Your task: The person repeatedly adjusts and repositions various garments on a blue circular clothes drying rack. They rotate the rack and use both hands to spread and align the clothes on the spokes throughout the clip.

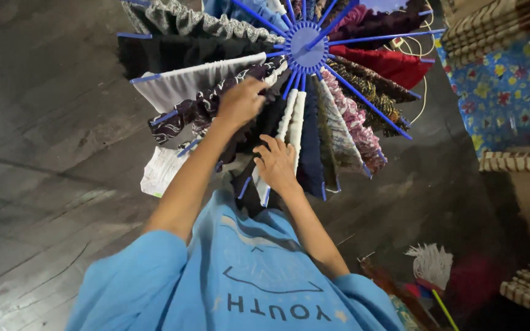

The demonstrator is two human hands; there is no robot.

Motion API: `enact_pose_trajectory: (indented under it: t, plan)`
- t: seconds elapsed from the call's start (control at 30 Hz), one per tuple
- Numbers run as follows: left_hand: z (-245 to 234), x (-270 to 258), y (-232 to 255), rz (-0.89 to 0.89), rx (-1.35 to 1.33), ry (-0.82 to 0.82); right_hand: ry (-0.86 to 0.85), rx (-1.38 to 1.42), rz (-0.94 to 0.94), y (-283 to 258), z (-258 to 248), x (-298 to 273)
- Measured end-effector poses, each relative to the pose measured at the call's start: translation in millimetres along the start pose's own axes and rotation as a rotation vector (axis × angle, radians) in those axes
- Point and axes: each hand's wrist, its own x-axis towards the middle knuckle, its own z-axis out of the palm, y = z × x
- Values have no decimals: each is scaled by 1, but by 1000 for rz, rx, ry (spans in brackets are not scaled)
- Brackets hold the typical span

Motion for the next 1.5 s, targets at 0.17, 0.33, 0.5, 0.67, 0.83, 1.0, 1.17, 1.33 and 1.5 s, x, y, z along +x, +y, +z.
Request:
enact_pose_trajectory:
  t: [0.17, 0.33, 0.5, 0.67, 0.83, 1.0, 1.17, 1.33, 1.5]
  plan:
    - [-25, -60, -50, -181, 161, 56, -22, 69, -23, 21, -8, 20]
    - [7, -55, -66, -237, 291, 60, -9, 33, -96, 34, -5, 54]
    - [-46, -61, -54, -416, 113, 8, 226, 81, -278, 33, -39, 102]
    - [-65, -104, -80, -488, 63, -24, 276, 173, -438, 23, -64, 155]
    - [-46, -105, -81, -518, 199, 6, 274, 137, -639, -11, -50, 179]
    - [-61, -113, -78, -626, 130, 22, 275, 38, -694, 16, -22, 209]
    - [-45, -103, -82, -602, 162, 26, 189, -2, -648, 7, -36, 207]
    - [-34, -99, -88, -495, 201, 58, 215, 85, -750, -23, -30, 202]
    - [-62, -99, -67, -572, 57, 30, 187, 120, -783, -11, -50, 203]
